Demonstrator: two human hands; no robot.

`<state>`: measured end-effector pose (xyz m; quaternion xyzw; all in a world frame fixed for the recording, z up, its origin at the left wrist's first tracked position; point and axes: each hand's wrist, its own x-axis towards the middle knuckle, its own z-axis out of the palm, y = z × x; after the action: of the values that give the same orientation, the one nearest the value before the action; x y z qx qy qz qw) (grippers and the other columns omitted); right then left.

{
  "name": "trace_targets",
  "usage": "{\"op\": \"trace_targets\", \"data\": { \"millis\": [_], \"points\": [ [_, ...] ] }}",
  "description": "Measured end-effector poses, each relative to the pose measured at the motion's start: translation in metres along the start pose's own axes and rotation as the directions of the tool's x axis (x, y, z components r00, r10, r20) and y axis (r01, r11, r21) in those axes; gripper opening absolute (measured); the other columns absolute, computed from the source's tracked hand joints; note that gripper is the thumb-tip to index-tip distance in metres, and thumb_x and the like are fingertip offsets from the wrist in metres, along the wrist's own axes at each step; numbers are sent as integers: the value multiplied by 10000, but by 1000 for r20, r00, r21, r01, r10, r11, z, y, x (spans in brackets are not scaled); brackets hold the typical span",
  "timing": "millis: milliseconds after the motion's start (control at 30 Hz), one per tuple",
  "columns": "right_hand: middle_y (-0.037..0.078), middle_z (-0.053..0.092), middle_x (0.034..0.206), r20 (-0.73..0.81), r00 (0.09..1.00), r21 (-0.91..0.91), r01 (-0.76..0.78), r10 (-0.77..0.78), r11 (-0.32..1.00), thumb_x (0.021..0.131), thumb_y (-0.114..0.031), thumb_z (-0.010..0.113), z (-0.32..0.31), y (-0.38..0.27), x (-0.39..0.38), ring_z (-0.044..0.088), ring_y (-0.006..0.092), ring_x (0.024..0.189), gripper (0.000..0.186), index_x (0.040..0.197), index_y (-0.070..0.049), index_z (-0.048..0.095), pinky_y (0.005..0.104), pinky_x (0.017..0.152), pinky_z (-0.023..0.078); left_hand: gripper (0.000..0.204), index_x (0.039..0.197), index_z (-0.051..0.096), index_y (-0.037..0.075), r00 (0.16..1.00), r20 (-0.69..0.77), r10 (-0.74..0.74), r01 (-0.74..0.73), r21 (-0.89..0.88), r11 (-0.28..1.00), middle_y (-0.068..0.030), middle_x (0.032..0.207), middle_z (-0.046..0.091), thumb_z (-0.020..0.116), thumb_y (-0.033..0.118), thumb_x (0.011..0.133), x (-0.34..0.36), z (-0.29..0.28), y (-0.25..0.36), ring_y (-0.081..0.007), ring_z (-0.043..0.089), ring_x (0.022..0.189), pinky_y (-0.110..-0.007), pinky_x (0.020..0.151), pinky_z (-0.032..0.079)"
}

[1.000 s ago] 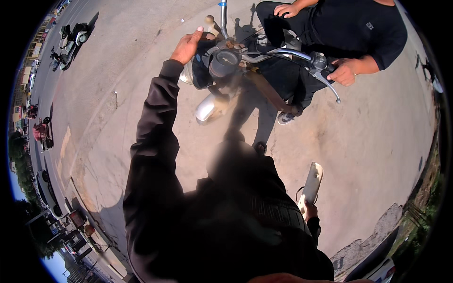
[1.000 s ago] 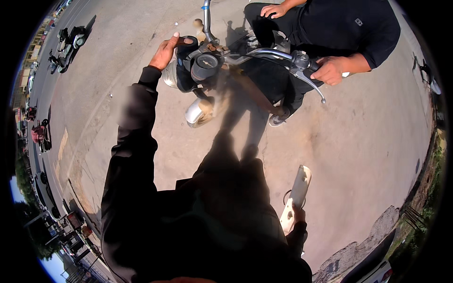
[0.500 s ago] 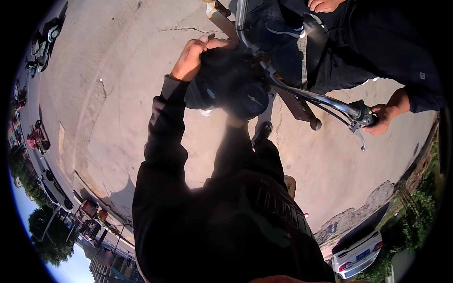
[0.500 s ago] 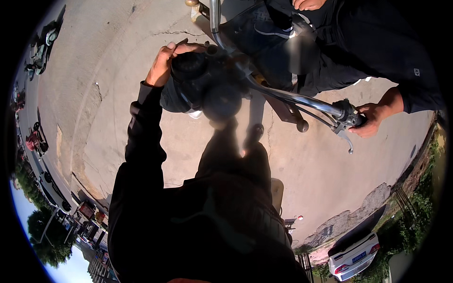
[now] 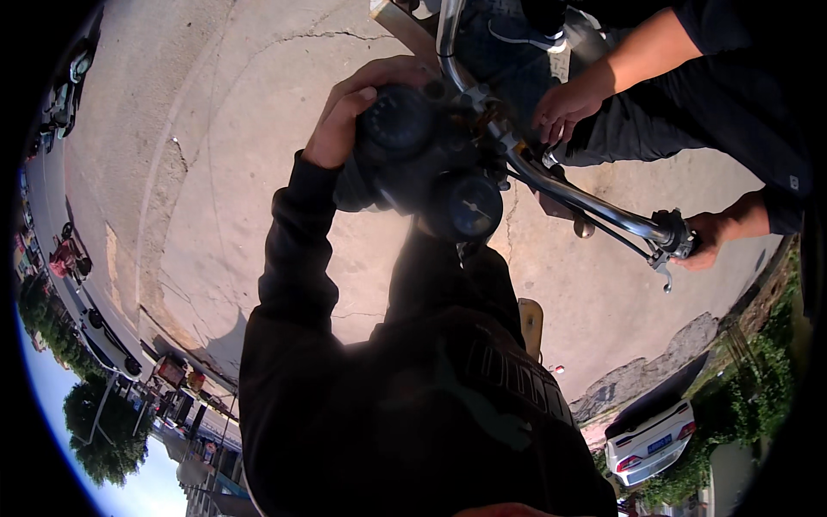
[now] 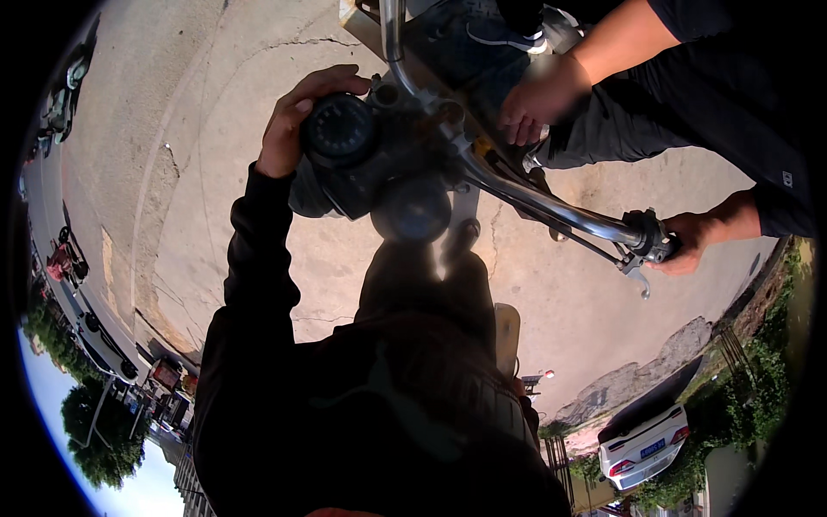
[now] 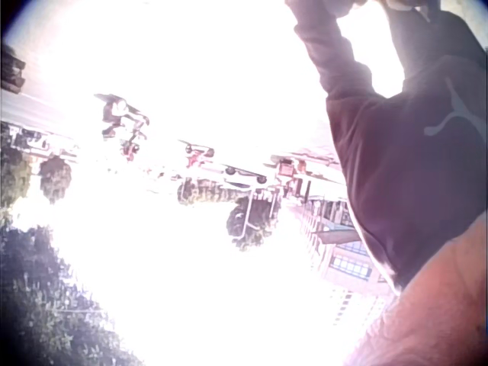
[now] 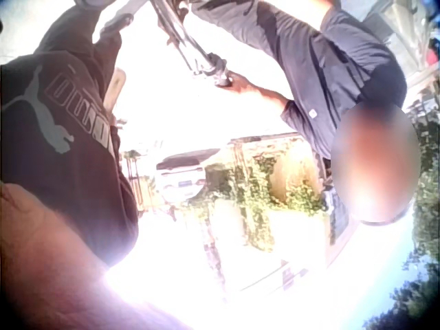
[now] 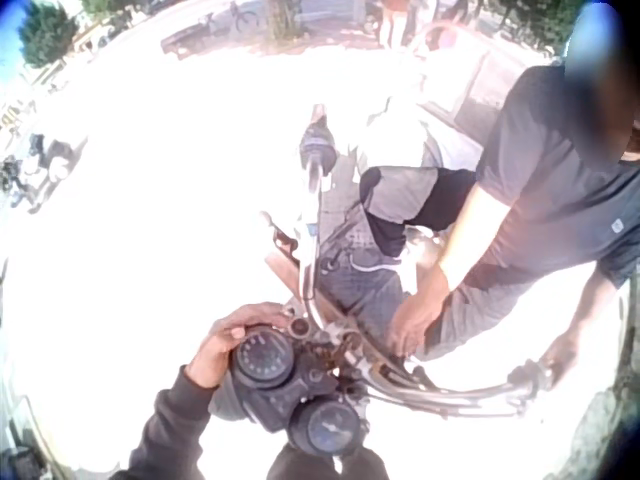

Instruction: The person works on the front handlebar area of a motorcycle, using a yellow tool to adjust components near the headlight and handlebar stem. They repeatedly manipulate wires and fasteners while another person sits on the motorcycle.

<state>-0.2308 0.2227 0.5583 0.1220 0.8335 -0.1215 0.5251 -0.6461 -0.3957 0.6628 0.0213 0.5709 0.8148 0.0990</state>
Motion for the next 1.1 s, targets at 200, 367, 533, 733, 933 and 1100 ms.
{"op": "trace_targets", "data": {
  "millis": [200,367,533,733,933,1100],
  "points": [
    [147,701,950,7,997,-58,77,-77,995,944,-420,542,12,10,12,673,339,873,370,1112,-103,629,462,731,532,408,1288,576,0,998,32,-57,31,547,836,-131,1260,616,528,113,899,3,13,16,-243,567,1211,-357,1063,410],
    [145,700,956,21,992,-93,129,-128,987,957,-410,516,40,39,6,677,352,877,332,1110,-138,629,473,731,535,370,1059,653,35,975,154,159,-179,972,152,-125,1046,650,737,323,842,14,47,36,-334,614,990,-432,911,475],
    [142,700,962,102,981,-187,183,-166,965,971,-400,490,89,128,-68,680,366,882,299,1108,-174,629,484,730,539,305,908,661,44,958,274,83,-280,957,77,-107,964,629,731,332,834,15,84,23,-299,611,925,-409,861,475],
    [180,708,960,21,994,-30,109,-109,994,912,-476,558,103,85,-14,687,358,915,439,1077,-81,654,471,754,535,247,906,664,42,971,239,31,-229,956,-184,-99,954,614,746,256,816,17,112,18,-269,624,925,-408,855,488],
    [219,716,958,11,1000,164,-29,28,986,853,-552,625,88,75,-9,694,351,948,598,1047,11,680,458,778,531,266,906,706,69,956,283,72,-231,883,-409,-98,997,633,729,320,822,16,122,14,-262,625,996,-416,814,519],
    [251,723,957,143,949,469,-314,280,826,803,-615,682,84,107,-60,701,345,976,737,1022,89,701,447,797,527,318,970,710,84,989,149,-6,-135,879,-458,-118,1032,630,700,381,858,23,133,16,-304,626,983,-436,791,539]
  ]
}}
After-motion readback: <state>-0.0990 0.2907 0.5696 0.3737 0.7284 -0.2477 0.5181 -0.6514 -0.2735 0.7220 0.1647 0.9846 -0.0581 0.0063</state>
